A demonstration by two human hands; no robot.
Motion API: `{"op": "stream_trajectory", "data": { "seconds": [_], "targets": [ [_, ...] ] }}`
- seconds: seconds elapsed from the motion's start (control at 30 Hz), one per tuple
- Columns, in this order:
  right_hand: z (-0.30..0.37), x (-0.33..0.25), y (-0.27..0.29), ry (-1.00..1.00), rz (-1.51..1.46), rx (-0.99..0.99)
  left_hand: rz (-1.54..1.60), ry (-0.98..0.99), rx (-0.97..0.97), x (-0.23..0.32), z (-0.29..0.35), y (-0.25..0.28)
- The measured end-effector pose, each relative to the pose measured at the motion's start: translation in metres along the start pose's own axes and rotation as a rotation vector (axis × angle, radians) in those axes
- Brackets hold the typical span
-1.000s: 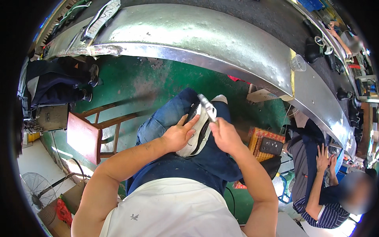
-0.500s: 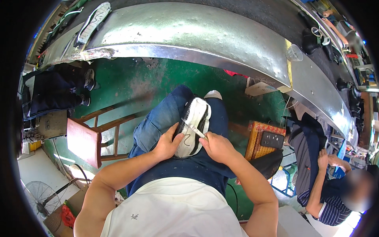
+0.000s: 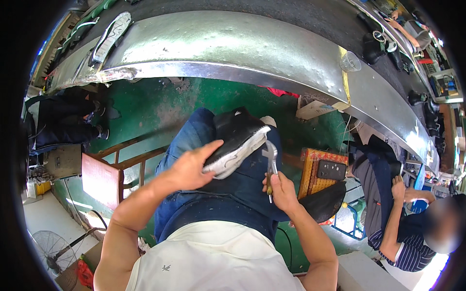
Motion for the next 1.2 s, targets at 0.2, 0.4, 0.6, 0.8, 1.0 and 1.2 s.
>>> {"op": "stream_trajectory", "data": {
  "seconds": [0.2, 0.4, 0.6, 0.8, 1.0, 1.2],
  "targets": [
    [0.026, 0.023, 0.017, -0.081, -0.079, 0.12, 0.541, -0.104, 0.125, 0.082, -0.021, 0.109],
    [0.039, 0.004, 0.003, -0.02, -0.079, -0.073, 0.494, 0.356, -0.098, 0.017, -0.113, 0.017],
    [0.044, -0.024, 0.004, -0.222, 0.315, -0.256, -0.023, -0.002, 0.355, -0.02, -0.056, -0.06],
    [0.017, -0.071, 0.0, 0.13, 0.564, -0.324, 0.225, -0.101, 0.488, 0.013, -0.011, -0.029],
    [-0.001, -0.095, -0.009, 0.258, 0.719, -0.407, 0.147, -0.207, 0.587, 0.026, 0.001, -0.024],
    [-0.02, -0.116, -0.013, 0.103, 0.842, -0.555, 0.157, -0.244, 0.585, 0.041, 0.004, -0.026]
  ]
}}
Point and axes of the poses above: each hand's wrist, its own z-axis away from the middle knuckle, its own y-axis out of the back of the hand, x = y × z, the point moved 10 cm from there along -z, towards the middle knuckle, and after that the axes turned 11 degrees about y, right-handed, at the moved point
